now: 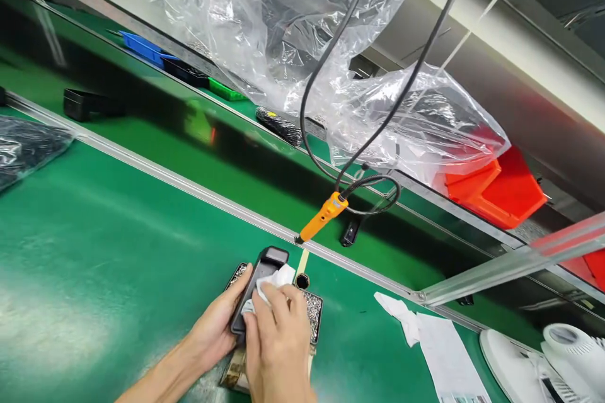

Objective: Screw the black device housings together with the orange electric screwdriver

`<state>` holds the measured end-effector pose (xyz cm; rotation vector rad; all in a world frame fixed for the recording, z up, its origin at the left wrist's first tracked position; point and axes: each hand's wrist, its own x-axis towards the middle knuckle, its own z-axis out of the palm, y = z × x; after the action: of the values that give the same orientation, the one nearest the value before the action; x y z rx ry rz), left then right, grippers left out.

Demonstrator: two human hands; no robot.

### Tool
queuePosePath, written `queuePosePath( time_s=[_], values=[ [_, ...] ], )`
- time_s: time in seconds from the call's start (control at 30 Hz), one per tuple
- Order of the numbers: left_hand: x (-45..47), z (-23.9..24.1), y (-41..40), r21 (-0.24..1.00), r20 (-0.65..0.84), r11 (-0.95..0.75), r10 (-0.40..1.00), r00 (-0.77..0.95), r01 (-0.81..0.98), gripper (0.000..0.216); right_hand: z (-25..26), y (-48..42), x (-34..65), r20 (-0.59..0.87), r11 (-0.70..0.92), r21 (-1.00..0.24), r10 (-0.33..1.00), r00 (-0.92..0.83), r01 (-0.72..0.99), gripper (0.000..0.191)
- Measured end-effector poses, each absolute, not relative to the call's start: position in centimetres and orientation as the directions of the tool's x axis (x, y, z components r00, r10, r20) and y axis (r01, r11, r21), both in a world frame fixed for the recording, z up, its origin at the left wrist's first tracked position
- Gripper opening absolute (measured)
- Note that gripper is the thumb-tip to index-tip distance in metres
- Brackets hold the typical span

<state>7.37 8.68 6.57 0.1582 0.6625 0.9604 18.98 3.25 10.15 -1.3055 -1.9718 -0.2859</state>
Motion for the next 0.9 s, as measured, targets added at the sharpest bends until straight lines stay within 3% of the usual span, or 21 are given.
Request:
queuePosePath(
  time_s=[0.17,0.43,0.63,0.9],
  values=[
    [7.5,6.4,8.6,0.404,-0.475,0.520,0.822,0.313,-0.753,0.039,9.4,4.1,18.3,0.659,0.410,-0.055,0.700,-0.275,0.910,0.029],
    [7.4,6.3,8.7,0.388,-0.479,0.500,0.827,0.294,-0.774,0.038,10.3,3.9,18.0,0.667,0.514,-0.070,0.661,-0.343,0.855,0.032],
    [7.5,6.2,8.6,0.406,-0.460,0.502,0.834,0.304,-0.764,0.041,9.1,3.8,18.6,0.622,0.485,-0.107,0.714,-0.322,0.868,0.051],
    [7.3,6.2,8.6,0.444,-0.416,0.478,0.859,0.298,-0.758,0.041,9.1,3.3,19.0,0.604,0.544,-0.156,0.713,-0.356,0.824,0.059]
  ],
)
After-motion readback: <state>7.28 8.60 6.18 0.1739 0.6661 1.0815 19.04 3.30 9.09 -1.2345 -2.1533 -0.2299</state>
